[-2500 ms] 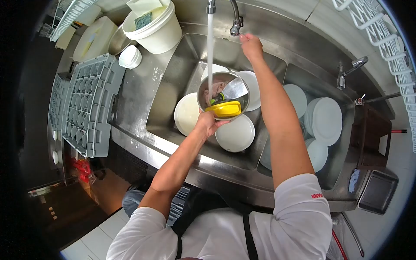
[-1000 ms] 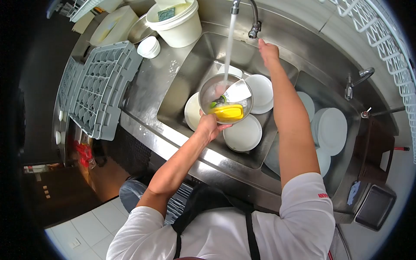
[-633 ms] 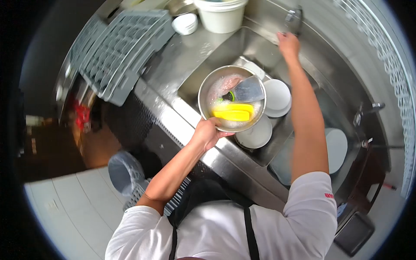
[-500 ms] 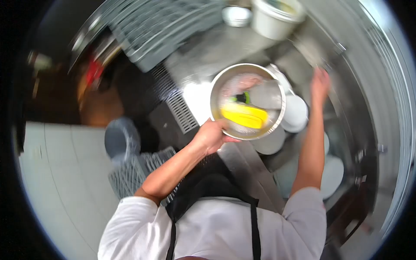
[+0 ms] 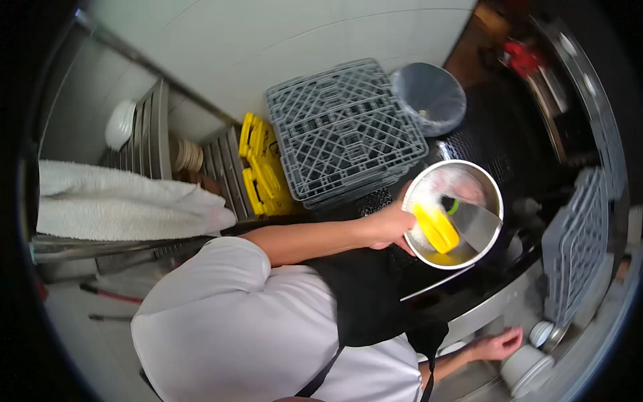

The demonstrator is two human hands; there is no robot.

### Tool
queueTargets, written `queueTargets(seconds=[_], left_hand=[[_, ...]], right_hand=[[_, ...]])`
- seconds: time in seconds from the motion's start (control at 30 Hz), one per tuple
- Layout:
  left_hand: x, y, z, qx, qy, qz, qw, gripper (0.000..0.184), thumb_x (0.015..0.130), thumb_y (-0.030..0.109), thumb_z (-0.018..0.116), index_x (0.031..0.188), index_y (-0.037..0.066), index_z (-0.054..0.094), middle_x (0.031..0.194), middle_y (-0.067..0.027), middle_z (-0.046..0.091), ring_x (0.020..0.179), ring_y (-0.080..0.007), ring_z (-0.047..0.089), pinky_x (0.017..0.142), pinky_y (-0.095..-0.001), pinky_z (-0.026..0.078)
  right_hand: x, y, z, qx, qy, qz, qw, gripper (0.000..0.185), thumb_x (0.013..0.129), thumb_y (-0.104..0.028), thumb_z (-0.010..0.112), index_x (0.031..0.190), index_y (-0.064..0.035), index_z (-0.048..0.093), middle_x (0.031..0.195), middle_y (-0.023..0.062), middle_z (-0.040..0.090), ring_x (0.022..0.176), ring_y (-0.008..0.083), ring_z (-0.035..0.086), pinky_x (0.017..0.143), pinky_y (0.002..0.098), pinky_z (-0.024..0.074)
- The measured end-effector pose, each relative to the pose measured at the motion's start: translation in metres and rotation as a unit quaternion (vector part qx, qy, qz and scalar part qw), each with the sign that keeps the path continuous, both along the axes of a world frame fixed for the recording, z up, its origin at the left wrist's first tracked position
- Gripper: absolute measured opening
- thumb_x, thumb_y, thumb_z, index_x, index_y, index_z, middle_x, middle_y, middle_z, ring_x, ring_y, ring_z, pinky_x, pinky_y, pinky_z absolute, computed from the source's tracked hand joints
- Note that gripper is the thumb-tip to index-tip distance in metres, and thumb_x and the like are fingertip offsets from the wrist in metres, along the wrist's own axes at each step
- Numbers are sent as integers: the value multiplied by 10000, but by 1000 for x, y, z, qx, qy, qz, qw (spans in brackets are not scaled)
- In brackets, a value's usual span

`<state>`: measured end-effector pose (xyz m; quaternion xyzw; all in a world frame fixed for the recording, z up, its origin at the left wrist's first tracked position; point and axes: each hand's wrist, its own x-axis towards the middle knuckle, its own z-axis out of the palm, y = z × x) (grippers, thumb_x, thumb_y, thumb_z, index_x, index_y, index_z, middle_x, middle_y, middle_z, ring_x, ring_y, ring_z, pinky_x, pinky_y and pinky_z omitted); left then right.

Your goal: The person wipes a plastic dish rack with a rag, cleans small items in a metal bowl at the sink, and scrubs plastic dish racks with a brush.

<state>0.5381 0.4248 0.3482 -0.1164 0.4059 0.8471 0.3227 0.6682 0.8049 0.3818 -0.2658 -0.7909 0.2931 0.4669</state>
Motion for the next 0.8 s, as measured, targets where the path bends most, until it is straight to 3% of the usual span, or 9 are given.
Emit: queueTargets(seconds=[0.1,0.2,0.23,0.3,0.4,0.6,0.7,0.77,0.8], left_hand=[[10,-74,-2,-49,-9,118,992,773,907,13,475,1517,262,72,1338,-183,486,1103,-370,654,631,-515,638],[14,-127,-46,-43,-40,226,972,788,906,-29,432,1526,266,44,1382,-191,455,1113,-400,635,665,-556,637],[19,-140,-47,-56,-54,273,959,791,904,-51,412,1525,272,43,1387,-193,452,1110,-409,632,679,-565,636],[24,-164,-44,-89,-55,346,932,808,898,-89,370,1529,294,42,1421,-197,420,1146,-413,608,693,-571,634],[27,-184,-57,-122,-87,449,881,620,893,-74,420,1475,119,323,1306,-188,558,1059,-371,672,718,-527,646],[37,-237,-67,-99,-120,616,772,406,913,-26,411,1311,-68,482,1200,-214,629,1018,-378,690,788,-523,636],[38,-269,-65,-54,-155,676,719,436,903,-38,405,1335,-87,441,1252,-241,591,1092,-418,651,856,-539,613],[42,-297,-79,-4,-128,722,680,484,903,-42,388,1385,-89,369,1339,-267,514,1194,-442,586,905,-579,588],[43,-312,-87,6,-104,743,661,516,905,-49,368,1417,-85,313,1395,-282,444,1249,-462,532,954,-623,552]], right_hand=[[-92,-132,30,-48,-109,366,923,153,938,-76,657,1060,16,659,1030,101,656,913,196,619,873,308,501],[-168,-303,52,153,-257,657,692,269,790,-50,745,1046,-16,673,1079,169,669,961,346,660,863,388,529],[-180,-347,34,106,-308,706,629,261,769,-36,749,1014,-5,663,1026,187,666,950,367,658,852,421,526],[-207,-416,-33,279,-302,767,493,274,808,-146,745,1033,-8,672,1031,216,676,1000,403,655,894,482,527],[-223,-510,-78,422,-379,747,346,209,811,-206,642,928,-45,705,886,201,725,827,383,720,754,488,573],[-244,-607,-30,358,-272,818,360,276,837,-288,688,911,-22,690,837,220,711,793,379,716,707,475,570],[-268,-646,-13,187,-214,887,364,321,856,-304,701,956,0,683,816,229,697,758,365,710,695,452,551],[-282,-656,-13,70,-248,884,390,325,873,-286,694,997,15,678,776,199,691,713,286,698,675,406,530],[-291,-656,-14,-3,-305,869,389,308,864,-290,694,971,-1,677,792,215,689,702,335,689,668,418,536]])
